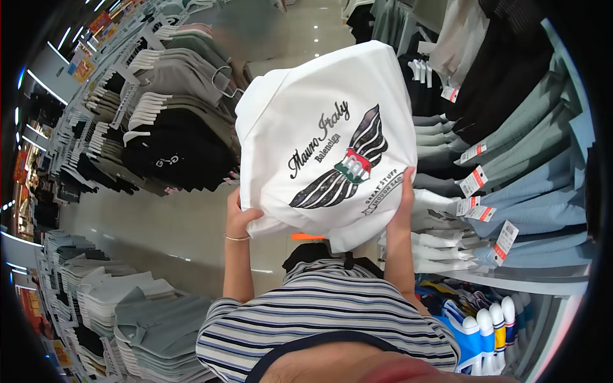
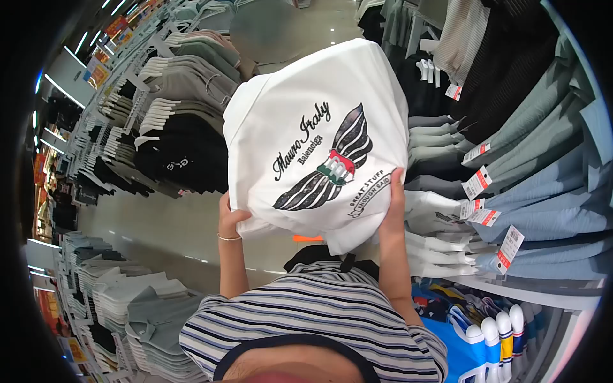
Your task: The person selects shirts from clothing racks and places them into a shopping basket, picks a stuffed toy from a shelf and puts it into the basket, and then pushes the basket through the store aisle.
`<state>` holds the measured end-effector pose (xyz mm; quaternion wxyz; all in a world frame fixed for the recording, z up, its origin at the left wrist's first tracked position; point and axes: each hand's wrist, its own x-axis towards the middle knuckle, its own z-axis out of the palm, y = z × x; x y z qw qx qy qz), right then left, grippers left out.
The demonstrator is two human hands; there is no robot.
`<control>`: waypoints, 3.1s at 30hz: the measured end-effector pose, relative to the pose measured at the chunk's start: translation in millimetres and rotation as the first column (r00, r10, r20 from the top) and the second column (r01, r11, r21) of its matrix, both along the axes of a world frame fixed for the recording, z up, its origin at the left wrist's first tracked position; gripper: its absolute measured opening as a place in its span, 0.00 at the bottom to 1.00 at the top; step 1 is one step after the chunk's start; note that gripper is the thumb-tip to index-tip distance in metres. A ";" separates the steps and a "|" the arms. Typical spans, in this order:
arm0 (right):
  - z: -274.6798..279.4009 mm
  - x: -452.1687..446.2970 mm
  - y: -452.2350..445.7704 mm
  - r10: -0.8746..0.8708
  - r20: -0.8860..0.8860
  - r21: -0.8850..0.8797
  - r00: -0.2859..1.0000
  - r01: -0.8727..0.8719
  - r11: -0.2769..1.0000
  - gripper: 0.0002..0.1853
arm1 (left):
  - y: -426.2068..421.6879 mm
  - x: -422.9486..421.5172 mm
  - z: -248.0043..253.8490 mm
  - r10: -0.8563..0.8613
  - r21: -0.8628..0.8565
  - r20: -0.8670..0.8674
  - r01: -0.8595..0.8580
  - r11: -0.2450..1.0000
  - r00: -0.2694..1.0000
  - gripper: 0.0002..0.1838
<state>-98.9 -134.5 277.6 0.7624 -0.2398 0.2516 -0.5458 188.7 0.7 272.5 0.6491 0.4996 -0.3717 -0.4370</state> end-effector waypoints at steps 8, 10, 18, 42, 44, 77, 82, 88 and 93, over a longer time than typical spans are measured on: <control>10.6 24.4 -41.3 0.239 0.661 -0.316 0.711 -0.025 0.948 0.37 | 1.9 -18.7 13.0 0.050 -0.045 -0.125 -0.056 0.997 0.991 0.34; 11.8 27.4 -42.5 0.196 0.627 -0.284 0.754 -0.012 0.959 0.37 | 2.7 -21.6 13.6 0.062 -0.050 -0.157 -0.070 0.996 0.986 0.33; -7.5 17.4 -49.4 -0.172 -0.541 -0.374 0.823 -0.053 0.926 0.18 | 11.6 -8.4 9.0 0.296 -0.059 0.203 -0.290 0.955 0.933 0.27; -249.3 -87.1 37.2 0.097 -0.920 0.142 0.379 0.091 0.986 0.11 | -113.8 -12.6 -242.9 -0.295 0.519 0.794 -0.341 0.784 0.531 0.22; -258.1 -72.2 26.5 0.045 -0.925 0.045 0.377 -0.010 0.999 0.15 | -113.2 -13.5 -250.5 -0.349 0.591 0.737 -0.301 0.749 0.579 0.23; -278.5 -144.4 -188.4 -0.242 -0.703 0.037 0.669 0.374 0.927 0.24 | -83.3 -86.1 -351.4 -0.568 0.765 0.040 0.340 0.547 0.822 0.12; -300.6 -163.7 -295.4 -0.323 -0.682 0.171 0.656 0.573 0.802 0.39 | -60.3 -98.2 -330.5 -0.740 0.719 0.412 0.309 0.623 0.532 0.21; -306.6 -186.9 -344.9 -0.480 -0.531 0.281 0.698 0.679 0.678 0.33 | -74.7 -100.7 -296.9 -0.767 0.812 0.428 0.168 0.559 0.479 0.24; -288.6 -176.7 -337.2 -0.590 -0.566 0.223 0.576 0.796 0.564 0.21 | -76.2 -100.4 -306.7 -0.746 0.812 0.448 0.125 0.570 0.492 0.25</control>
